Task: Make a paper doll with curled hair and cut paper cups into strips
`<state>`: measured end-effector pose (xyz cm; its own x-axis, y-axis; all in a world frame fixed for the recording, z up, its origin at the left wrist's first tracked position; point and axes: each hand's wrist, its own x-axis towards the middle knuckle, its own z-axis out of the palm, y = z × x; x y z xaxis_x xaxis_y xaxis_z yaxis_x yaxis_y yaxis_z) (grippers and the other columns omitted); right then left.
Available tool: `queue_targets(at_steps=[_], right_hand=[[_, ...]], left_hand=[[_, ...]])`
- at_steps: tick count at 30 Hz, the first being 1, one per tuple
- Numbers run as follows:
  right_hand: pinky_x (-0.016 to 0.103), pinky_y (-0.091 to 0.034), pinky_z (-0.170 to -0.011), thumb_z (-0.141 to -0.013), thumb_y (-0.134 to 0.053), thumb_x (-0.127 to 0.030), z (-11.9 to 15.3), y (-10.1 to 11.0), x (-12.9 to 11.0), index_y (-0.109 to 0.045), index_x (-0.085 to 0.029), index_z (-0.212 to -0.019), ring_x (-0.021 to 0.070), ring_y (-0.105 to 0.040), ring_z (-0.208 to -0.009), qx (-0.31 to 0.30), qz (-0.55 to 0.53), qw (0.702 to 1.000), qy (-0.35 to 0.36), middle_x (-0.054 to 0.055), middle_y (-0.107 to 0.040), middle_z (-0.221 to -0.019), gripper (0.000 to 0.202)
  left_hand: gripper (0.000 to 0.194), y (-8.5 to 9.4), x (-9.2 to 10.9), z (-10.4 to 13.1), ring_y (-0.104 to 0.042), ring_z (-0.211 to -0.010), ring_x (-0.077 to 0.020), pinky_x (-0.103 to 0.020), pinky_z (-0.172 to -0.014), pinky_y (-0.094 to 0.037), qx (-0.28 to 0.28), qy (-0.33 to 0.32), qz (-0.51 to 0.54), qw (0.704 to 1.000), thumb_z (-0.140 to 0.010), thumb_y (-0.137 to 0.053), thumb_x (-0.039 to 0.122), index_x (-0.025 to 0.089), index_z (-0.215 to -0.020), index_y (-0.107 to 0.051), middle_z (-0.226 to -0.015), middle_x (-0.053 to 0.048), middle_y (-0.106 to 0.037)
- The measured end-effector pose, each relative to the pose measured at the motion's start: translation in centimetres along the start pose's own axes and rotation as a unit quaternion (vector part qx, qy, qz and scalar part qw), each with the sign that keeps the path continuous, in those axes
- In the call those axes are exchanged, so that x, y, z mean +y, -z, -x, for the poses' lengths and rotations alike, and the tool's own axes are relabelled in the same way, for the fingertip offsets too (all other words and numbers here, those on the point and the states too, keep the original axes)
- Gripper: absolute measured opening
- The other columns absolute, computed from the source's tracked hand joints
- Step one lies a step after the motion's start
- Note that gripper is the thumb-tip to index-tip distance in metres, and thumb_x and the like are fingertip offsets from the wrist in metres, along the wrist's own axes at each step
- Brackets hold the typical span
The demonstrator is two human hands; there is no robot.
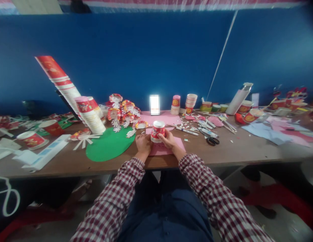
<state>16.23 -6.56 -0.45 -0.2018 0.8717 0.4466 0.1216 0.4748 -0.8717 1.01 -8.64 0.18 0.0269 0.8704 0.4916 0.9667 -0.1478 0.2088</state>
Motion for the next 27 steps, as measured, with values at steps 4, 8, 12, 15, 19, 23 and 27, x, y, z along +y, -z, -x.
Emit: queue_targets(at_steps=[4,8,12,15,19,23,27], right_hand=[[0.030,-0.050,-0.071,-0.077,-0.057,-0.049,0.01,0.00,-0.07,-0.061,-0.019,-0.103,0.0207,-0.060,-0.081,0.003,0.006,1.000,-0.008,0.005,-0.066,-0.092,0.040],[0.030,-0.050,-0.071,-0.077,-0.058,-0.047,-0.02,-0.04,0.01,-0.061,-0.018,-0.104,0.0201,-0.060,-0.081,0.001,-0.011,1.000,0.003,0.005,-0.066,-0.092,0.039],[0.030,-0.049,-0.070,-0.077,-0.058,-0.046,-0.03,-0.06,-0.12,-0.061,-0.017,-0.104,0.0194,-0.060,-0.078,0.001,-0.014,1.000,0.006,0.005,-0.067,-0.091,0.040],[0.030,-0.049,-0.070,-0.077,-0.058,-0.048,-0.01,-0.03,-0.31,-0.061,-0.016,-0.104,0.0195,-0.060,-0.078,0.000,-0.008,1.000,0.006,0.005,-0.067,-0.091,0.042],[0.029,-0.050,-0.070,-0.078,-0.057,-0.048,0.02,0.01,-0.43,-0.061,-0.016,-0.104,0.0191,-0.060,-0.078,-0.002,-0.005,1.000,0.007,0.005,-0.067,-0.090,0.041],[0.030,-0.050,-0.071,-0.078,-0.057,-0.048,0.00,0.01,-0.46,-0.061,-0.015,-0.104,0.0196,-0.061,-0.078,-0.003,-0.009,1.000,0.010,0.006,-0.067,-0.091,0.043],[0.031,-0.051,-0.072,-0.078,-0.056,-0.049,-0.01,0.00,-0.49,-0.061,-0.018,-0.106,0.0204,-0.061,-0.081,-0.003,-0.010,1.000,0.012,0.005,-0.067,-0.093,0.042]], left_hand=[[0.028,-0.09,-0.07,-0.12,-0.062,-0.079,-0.0227,-0.035,-0.076,-0.033,-0.008,0.005,-0.001,1.000,-0.080,-0.045,0.032,0.020,-0.071,-0.068,-0.078,-0.009,-0.070],[0.027,-0.30,-0.20,-0.21,-0.062,-0.078,-0.0231,-0.035,-0.076,-0.034,-0.012,0.009,-0.002,1.000,-0.079,-0.045,0.031,0.019,-0.070,-0.068,-0.076,-0.010,-0.070],[0.028,-0.52,-0.35,-0.22,-0.062,-0.077,-0.0235,-0.035,-0.074,-0.034,-0.010,0.004,-0.006,1.000,-0.079,-0.045,0.033,0.019,-0.070,-0.068,-0.075,-0.010,-0.070],[0.029,-0.52,-0.39,-0.21,-0.062,-0.076,-0.0232,-0.034,-0.073,-0.034,-0.014,0.006,-0.013,1.000,-0.080,-0.045,0.033,0.019,-0.069,-0.068,-0.073,-0.010,-0.070],[0.029,-0.43,-0.42,-0.24,-0.062,-0.074,-0.0230,-0.034,-0.071,-0.035,-0.021,0.007,-0.012,1.000,-0.081,-0.045,0.032,0.019,-0.069,-0.068,-0.072,-0.010,-0.069],[0.027,-0.34,-0.41,-0.24,-0.062,-0.074,-0.0229,-0.033,-0.070,-0.034,-0.022,0.009,-0.010,1.000,-0.080,-0.047,0.031,0.020,-0.069,-0.068,-0.073,-0.009,-0.069],[0.026,-0.14,-0.15,-0.19,-0.062,-0.078,-0.0232,-0.034,-0.073,-0.035,-0.021,0.032,-0.016,0.999,-0.081,-0.046,0.031,0.020,-0.071,-0.068,-0.075,-0.010,-0.069]])
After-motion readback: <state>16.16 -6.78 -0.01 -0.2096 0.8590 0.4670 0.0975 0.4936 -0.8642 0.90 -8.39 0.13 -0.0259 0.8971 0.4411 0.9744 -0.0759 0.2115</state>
